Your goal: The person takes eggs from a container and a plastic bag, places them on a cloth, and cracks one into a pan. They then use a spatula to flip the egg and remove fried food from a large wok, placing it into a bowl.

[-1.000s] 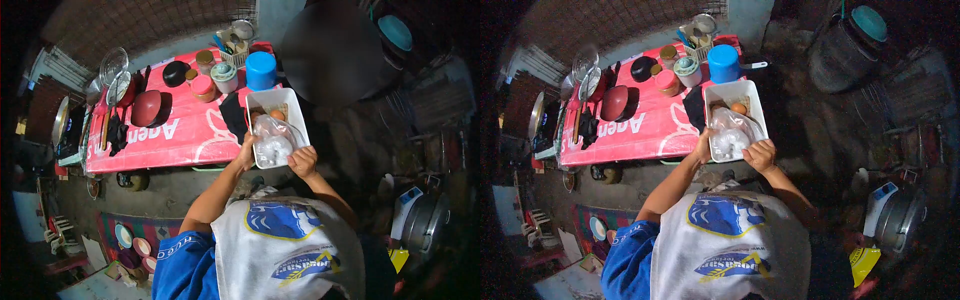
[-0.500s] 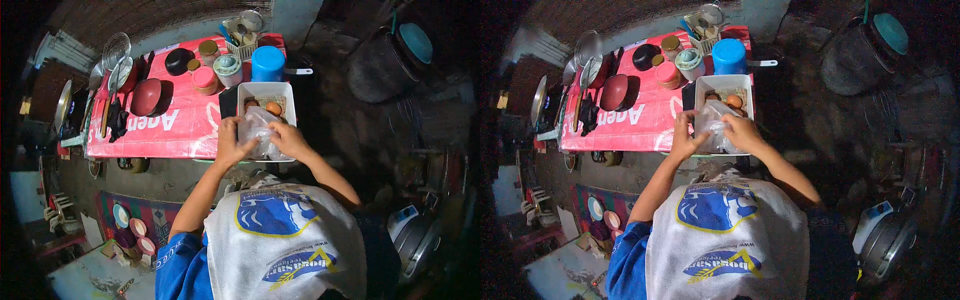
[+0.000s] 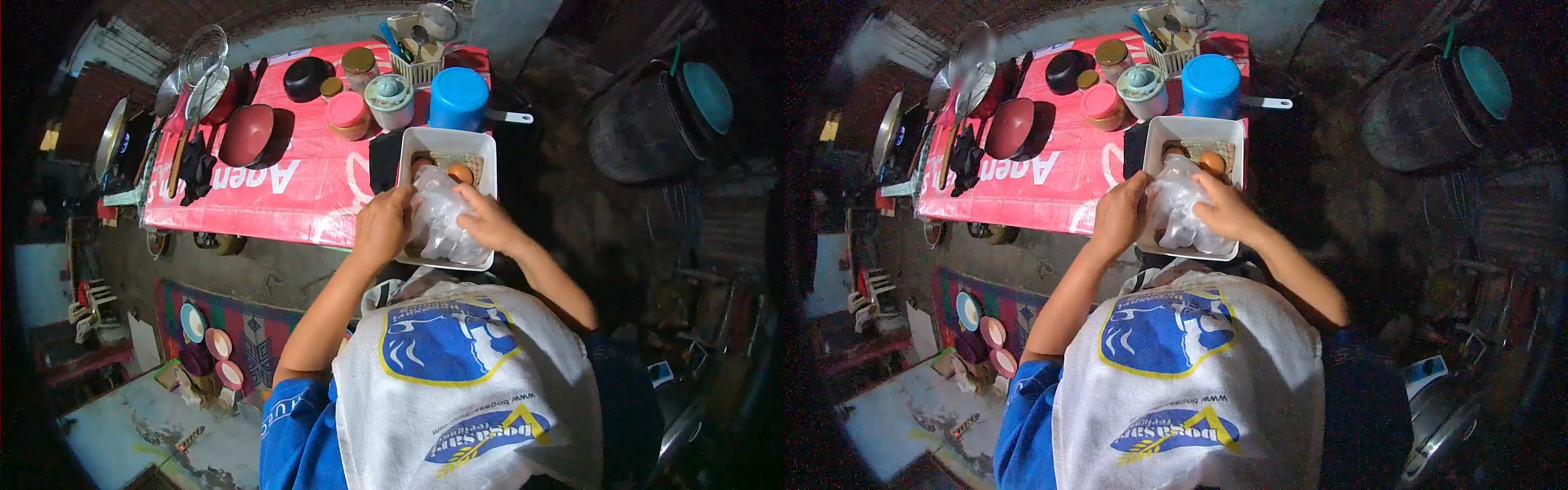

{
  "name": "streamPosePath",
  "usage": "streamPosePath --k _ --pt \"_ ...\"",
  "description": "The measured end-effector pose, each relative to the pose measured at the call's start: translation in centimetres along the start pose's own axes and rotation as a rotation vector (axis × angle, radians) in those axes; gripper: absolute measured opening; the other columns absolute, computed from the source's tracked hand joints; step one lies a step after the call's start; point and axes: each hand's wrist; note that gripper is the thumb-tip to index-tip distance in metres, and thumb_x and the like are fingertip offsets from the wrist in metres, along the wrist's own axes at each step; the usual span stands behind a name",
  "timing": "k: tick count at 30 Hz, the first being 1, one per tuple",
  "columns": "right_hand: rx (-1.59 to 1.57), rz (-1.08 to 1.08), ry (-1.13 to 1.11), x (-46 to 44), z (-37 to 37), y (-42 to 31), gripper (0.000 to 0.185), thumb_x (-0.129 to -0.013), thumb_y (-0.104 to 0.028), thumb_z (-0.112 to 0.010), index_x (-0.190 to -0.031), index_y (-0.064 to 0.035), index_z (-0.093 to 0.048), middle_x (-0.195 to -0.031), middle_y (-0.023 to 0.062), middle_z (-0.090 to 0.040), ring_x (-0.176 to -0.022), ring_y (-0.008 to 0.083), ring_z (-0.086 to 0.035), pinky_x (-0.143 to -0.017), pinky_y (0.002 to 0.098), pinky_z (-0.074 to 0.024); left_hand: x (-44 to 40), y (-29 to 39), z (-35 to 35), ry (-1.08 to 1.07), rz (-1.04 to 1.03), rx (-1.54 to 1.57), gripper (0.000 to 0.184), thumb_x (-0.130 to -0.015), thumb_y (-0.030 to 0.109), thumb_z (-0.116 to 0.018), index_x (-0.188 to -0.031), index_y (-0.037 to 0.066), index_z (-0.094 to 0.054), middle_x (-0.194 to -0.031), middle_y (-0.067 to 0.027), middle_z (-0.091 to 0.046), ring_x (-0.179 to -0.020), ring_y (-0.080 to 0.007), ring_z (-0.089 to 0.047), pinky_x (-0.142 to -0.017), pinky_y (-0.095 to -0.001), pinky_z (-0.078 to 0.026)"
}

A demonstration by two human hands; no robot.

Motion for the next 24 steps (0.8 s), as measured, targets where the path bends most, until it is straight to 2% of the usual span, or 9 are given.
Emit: streamPosePath --k 2,3,6,8,11,15,22,23,24 --pt "-0.591 -0.205 -0.111 -1.0 0.8 -0.1 0.036 -0.068 -0.009 -0.047 -0.105 -0.0061 -0.047 -0.094 0.0079 -0.053 -0.084 0.0164 -0.053 -0.069 0.0294 -0.0416 -1.9 -0.3 0.4 -0.028 -0.027 0.086 0.017 -0.08 0.019 -0.052 -0.088 0.004 -0.049 -0.066 -0.0183 -0.054 -0.059 -0.0341 -0.053 -0.052 -0.0401 -0.04" --pt "-0.616 -0.193 -0.085 -1.3 1.7 -1.1 0.042 -0.067 -0.006 -0.044 -0.109 -0.0007 -0.046 -0.096 0.0047 -0.051 -0.084 0.0116 -0.049 -0.071 0.0241 -0.0393 -2.7 -0.5 0.4 -0.051 -0.05 0.166 0.018 -0.083 0.021 -0.05 -0.089 0.003 -0.049 -0.064 -0.0193 -0.053 -0.056 -0.0341 -0.053 -0.05 -0.039 -0.04" --pt "-0.826 -0.33 0.032 -1.8 2.1 -1.3 0.051 -0.065 -0.005 -0.043 -0.115 0.0028 -0.043 -0.1 0.0066 -0.051 -0.085 0.0128 -0.049 -0.075 0.0225 -0.038 -5.1 -1.0 0.6 -0.173 -0.049 0.238 0.021 -0.082 0.022 -0.05 -0.09 0.003 -0.051 -0.065 -0.0213 -0.055 -0.063 -0.0377 -0.054 -0.055 -0.0438 -0.041" --pt "-0.809 -0.363 0.027 -1.8 2.9 -2.5 0.057 -0.064 -0.005 -0.043 -0.119 0.0055 -0.039 -0.102 0.007 -0.051 -0.086 0.0131 -0.049 -0.077 0.0224 -0.0372 -6.1 -1.0 1.2 -0.18 -0.079 0.301 0.022 -0.082 0.024 -0.05 -0.088 0.003 -0.052 -0.062 -0.0201 -0.054 -0.063 -0.0374 -0.054 -0.055 -0.0433 -0.041" --pt "-0.807 -0.301 -0.004 -2.5 4.1 -3.9 0.053 -0.064 -0.005 -0.042 -0.116 0.0042 -0.041 -0.102 0.0084 -0.053 -0.091 0.0143 -0.05 -0.081 0.024 -0.0378 -7.1 -0.9 3.6 -0.242 -0.173 0.36 0.022 -0.086 0.023 -0.047 -0.088 0.001 -0.05 -0.058 -0.0114 -0.047 -0.052 -0.0152 -0.042 -0.049 -0.0302 -0.036" --pt "-0.729 -0.107 -0.106 -4.7 6.4 -8.7 0.048 -0.064 -0.006 -0.041 -0.111 0.0016 -0.047 -0.095 0.0051 -0.054 -0.083 0.0108 -0.05 -0.075 0.0217 -0.0382 -7.6 -1.8 7.3 -0.221 -0.188 0.632 0.021 -0.089 0.022 -0.044 -0.086 0.002 -0.05 -0.067 0.003 -0.045 -0.061 -0.0051 -0.039 -0.052 -0.0235 -0.035" --pt "-0.637 0.067 -0.148 -11.6 4.1 -16.0 0.04 -0.063 -0.008 -0.044 -0.101 0.0018 -0.05 -0.084 0.0028 -0.052 -0.073 0.009 -0.047 -0.066 0.0203 -0.0373 -6.1 -4.6 16.5 -0.004 -0.113 0.641 0.022 -0.089 0.023 -0.042 -0.086 0.003 -0.05 -0.066 0.0038 -0.043 -0.059 -0.0032 -0.036 -0.05 -0.0186 -0.03" --pt "-0.613 0.116 -0.213 -13.2 2.9 -15.7 0.039 -0.063 -0.008 -0.043 -0.101 0.0014 -0.051 -0.082 0.0019 -0.051 -0.071 0.0086 -0.046 -0.064 0.0202 -0.0366 -5.7 -5.6 17.0 0.021 -0.033 0.646 0.024 -0.087 0.022 -0.045 -0.081 0.0 -0.049 -0.058 -0.006 -0.044 -0.055 -0.0099 -0.04 -0.05 -0.0275 -0.035" --pt "-0.59 0.164 -0.278 -14.5 1.7 -15.6 0.038 -0.064 -0.008 -0.043 -0.1 0.001 -0.052 -0.079 0.001 -0.051 -0.069 0.0082 -0.045 -0.063 0.0201 -0.036 -5.4 -7.1 17.0 0.027 -0.029 0.64 0.024 -0.087 0.022 -0.045 -0.081 0.0 -0.049 -0.058 -0.006 -0.044 -0.055 -0.0099 -0.04 -0.05 -0.0275 -0.035"
Point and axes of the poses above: each hand's wrist, its own x-axis away from the middle knuckle, its own z-axis out of the back of the hand, y = z × x
